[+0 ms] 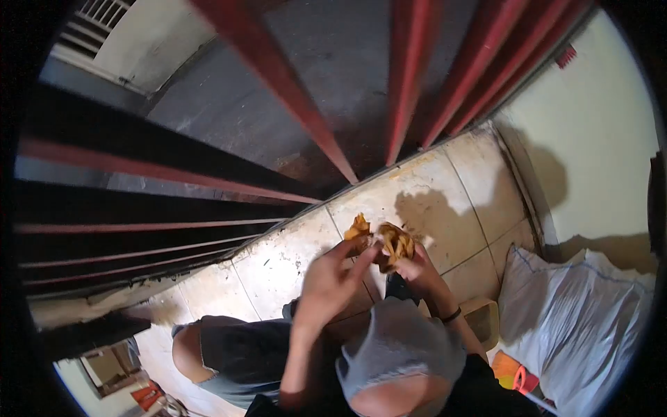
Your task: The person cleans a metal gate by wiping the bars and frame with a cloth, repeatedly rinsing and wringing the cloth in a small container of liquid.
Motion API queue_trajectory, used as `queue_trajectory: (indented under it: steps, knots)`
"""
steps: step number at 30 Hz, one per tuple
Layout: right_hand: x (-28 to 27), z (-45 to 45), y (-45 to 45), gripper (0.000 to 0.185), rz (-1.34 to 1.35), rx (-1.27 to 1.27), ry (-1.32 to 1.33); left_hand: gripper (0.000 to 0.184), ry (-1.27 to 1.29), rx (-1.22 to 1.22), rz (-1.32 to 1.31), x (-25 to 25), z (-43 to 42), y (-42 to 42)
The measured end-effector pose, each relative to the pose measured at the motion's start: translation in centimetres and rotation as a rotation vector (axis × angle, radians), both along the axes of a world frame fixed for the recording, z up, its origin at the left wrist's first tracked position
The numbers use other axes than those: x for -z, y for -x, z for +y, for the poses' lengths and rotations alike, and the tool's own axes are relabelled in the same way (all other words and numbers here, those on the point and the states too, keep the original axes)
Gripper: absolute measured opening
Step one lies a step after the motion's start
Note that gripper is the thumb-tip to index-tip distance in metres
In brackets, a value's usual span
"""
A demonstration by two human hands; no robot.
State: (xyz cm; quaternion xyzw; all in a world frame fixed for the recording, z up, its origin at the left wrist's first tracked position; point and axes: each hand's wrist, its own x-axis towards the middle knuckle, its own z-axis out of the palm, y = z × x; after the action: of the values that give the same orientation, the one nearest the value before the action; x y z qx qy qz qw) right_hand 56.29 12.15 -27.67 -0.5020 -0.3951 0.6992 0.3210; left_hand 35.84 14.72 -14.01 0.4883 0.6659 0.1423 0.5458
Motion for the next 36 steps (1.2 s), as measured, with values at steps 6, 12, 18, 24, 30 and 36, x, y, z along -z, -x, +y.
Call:
queue_trajectory:
  steps: [6,12,18,24,30,36]
  knots:
    - [4.8,6.3,-3.3,0.039,0.382,0.764,-0.067,0.038,-0.522,-0.456,0.299,-12.6,-7.2,10.5]
    - [2.9,10.3,-8.6,0.032,-0.026,0.984,-0.213,0.037,-0.898,-0.623,0.75,-15.1,-11.8,25.1]
    - [-0.3,8.9,-6.4,0.028,-0.408,0.496,-0.311,0.034,-0.879,-0.695,0.679,-12.9,-12.3,24.4]
    - [-1.8,10.8,3.6,0.029,-0.097,0.3,-0.339,0.03,-0.906,-0.729,0.598,-13.0,-11.9,22.3]
    - [3.8,19.8,5.7,0.029,-0.014,0.193,-0.325,0.026,-0.941,-0.7,0.623,-13.7,-12.2,21.2]
    - [6.0,28.5,5.7,0.03,-0.646,0.001,-0.665,0.027,-1.049,-0.718,0.347,-13.9,-12.3,20.8]
